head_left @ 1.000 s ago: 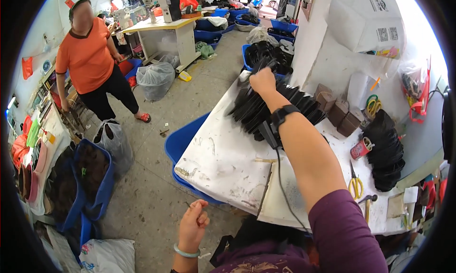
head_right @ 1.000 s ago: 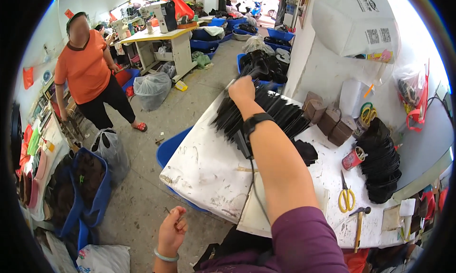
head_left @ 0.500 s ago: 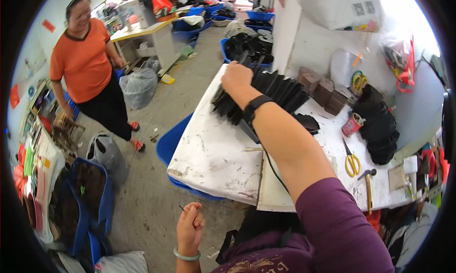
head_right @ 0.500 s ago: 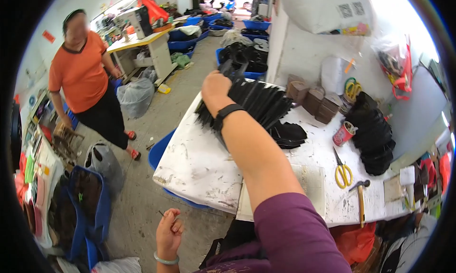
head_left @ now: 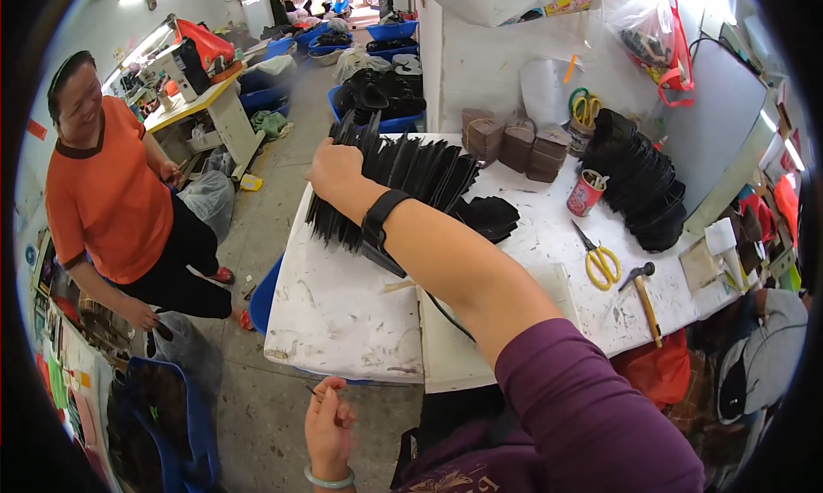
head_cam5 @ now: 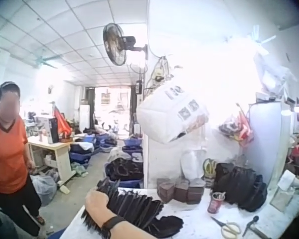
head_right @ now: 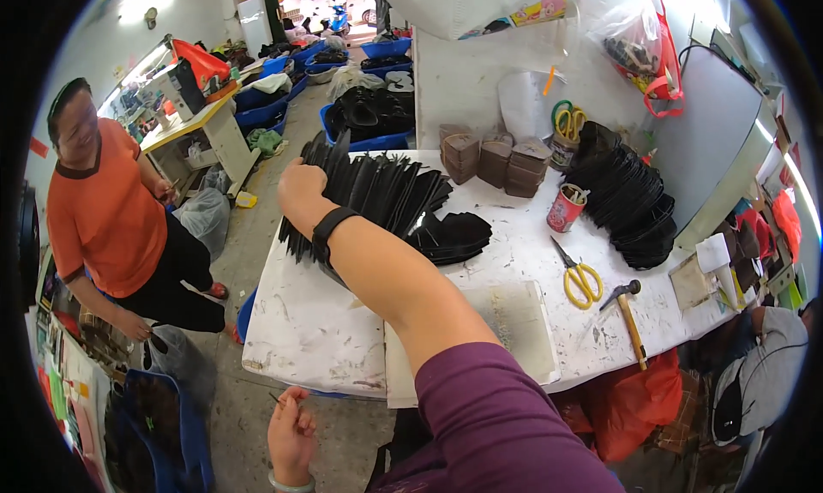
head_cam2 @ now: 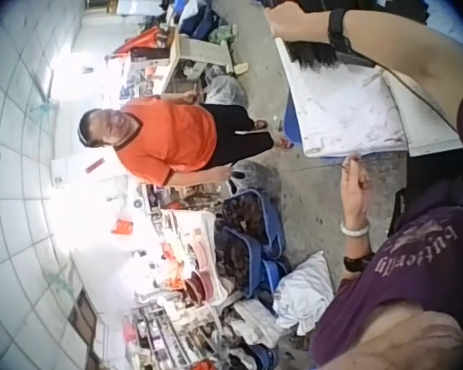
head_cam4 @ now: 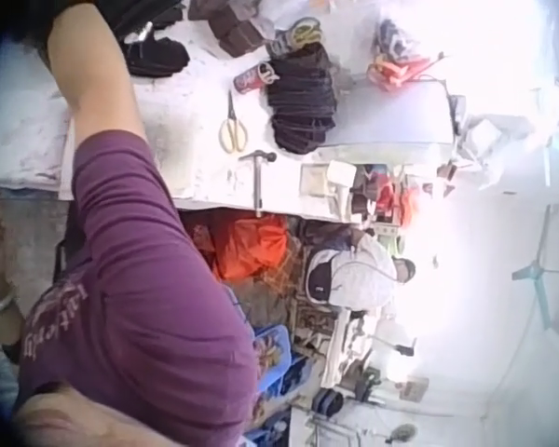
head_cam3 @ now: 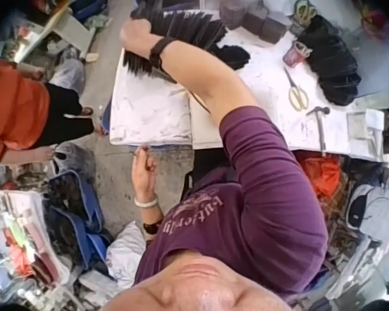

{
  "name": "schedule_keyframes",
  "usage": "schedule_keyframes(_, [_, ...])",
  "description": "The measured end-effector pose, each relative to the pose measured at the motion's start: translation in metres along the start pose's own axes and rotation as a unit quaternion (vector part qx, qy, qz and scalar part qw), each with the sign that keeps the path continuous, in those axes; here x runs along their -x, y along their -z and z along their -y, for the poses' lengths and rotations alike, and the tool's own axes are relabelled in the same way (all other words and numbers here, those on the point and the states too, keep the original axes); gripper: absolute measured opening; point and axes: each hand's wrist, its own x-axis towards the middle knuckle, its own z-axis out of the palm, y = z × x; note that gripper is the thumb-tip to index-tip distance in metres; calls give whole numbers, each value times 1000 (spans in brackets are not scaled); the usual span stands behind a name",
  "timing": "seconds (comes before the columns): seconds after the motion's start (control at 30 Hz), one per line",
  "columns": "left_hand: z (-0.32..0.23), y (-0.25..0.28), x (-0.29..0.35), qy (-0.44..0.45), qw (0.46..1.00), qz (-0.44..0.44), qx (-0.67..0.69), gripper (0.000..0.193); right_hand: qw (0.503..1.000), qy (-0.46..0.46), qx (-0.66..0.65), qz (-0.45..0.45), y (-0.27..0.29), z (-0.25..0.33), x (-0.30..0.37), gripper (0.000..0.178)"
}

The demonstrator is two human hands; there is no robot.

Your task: The recorder prepares and assembles shoe upper components by applying glue and using a hammer and punch tool to join pieces.

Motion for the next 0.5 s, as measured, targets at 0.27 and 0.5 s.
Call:
schedule_keyframes(0.27, [-16, -21, -9, -20, 998, -6, -58, 24, 984, 142, -74, -73, 10, -18, 16, 43])
schedule_keyframes(0.5, [-22, -50, -22, -30, 994, 57, -85, 24, 961, 217, -136, -103, 33, -38, 57, 33])
